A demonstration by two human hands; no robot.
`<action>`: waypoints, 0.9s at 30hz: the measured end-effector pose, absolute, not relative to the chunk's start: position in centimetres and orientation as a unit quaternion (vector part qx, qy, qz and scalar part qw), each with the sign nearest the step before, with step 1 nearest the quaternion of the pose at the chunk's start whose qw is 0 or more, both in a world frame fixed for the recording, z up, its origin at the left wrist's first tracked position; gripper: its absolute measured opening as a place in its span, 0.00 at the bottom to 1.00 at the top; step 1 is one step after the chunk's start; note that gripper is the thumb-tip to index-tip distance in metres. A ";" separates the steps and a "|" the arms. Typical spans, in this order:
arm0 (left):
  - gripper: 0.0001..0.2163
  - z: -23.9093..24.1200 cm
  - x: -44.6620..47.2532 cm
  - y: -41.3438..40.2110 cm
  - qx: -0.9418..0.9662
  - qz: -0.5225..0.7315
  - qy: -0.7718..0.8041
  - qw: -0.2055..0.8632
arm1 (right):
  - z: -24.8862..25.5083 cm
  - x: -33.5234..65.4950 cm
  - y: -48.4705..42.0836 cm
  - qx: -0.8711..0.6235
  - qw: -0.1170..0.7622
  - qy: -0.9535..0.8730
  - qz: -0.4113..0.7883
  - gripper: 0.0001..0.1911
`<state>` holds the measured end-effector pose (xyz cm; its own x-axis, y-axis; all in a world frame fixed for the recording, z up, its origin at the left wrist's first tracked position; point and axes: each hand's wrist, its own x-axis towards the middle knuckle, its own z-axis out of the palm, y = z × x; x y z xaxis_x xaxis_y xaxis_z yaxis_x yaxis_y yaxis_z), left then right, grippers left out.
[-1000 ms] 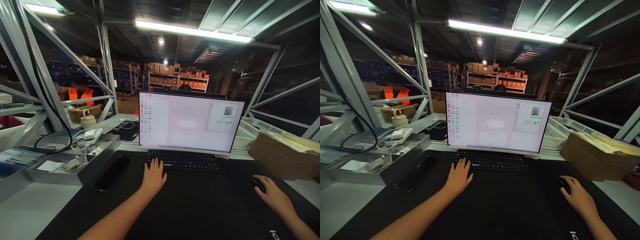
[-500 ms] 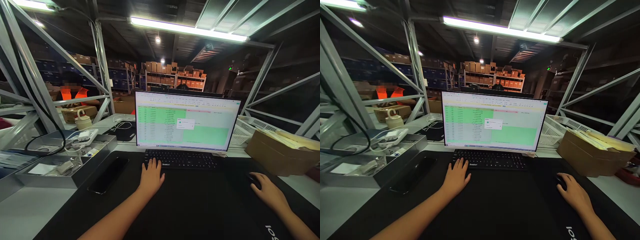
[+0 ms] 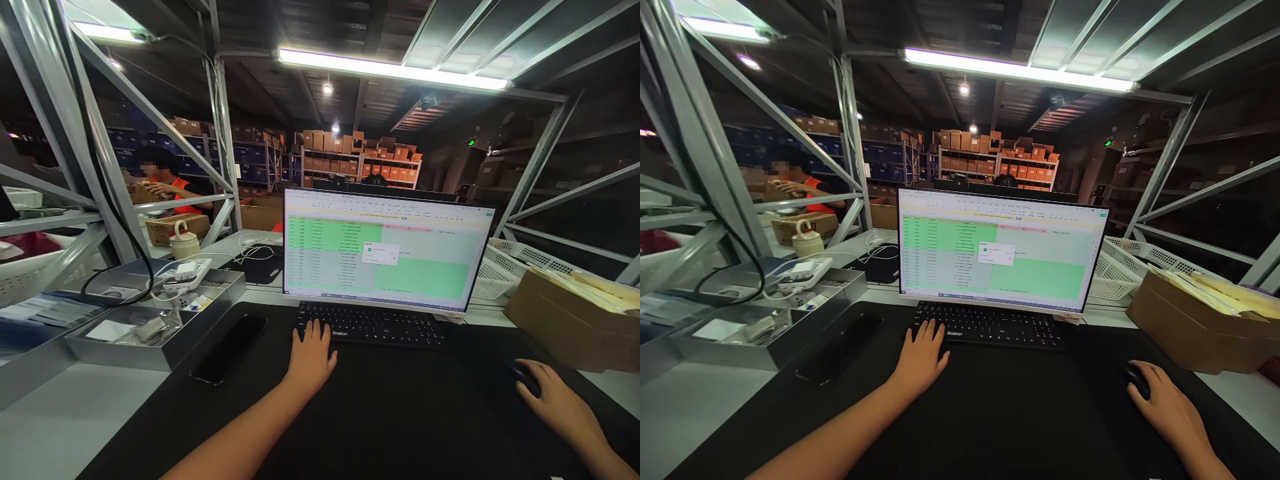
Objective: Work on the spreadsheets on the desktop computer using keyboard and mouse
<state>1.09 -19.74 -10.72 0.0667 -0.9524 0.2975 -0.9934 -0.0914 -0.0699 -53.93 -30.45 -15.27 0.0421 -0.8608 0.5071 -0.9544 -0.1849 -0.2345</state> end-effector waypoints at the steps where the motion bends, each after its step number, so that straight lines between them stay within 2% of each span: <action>1: 0.28 -10.7 1.1 -19.8 0.727 0.133 -0.670 0.076 | -15.4 -54.1 -30.6 0.721 0.085 -0.626 0.284 0.31; 8: 0.28 -10.7 1.0 -19.9 0.727 0.131 -0.670 0.077 | -16.4 -55.0 -31.1 0.724 0.061 -0.619 0.299 0.31; 15: 0.29 -10.7 1.1 -19.9 0.729 0.124 -0.669 0.078 | -16.3 -54.5 -31.8 0.731 0.019 -0.615 0.295 0.35; 27: 0.28 -11.2 1.2 -20.1 0.729 0.135 -0.665 0.086 | -16.7 -54.6 -32.3 0.724 0.038 -0.616 0.307 0.32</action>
<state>1.25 -20.09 -11.23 0.0776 -0.9470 0.3117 -0.9935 -0.0995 -0.0551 -54.59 -32.34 -16.74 0.0525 -0.8691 0.4919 -0.9155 -0.2387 -0.3239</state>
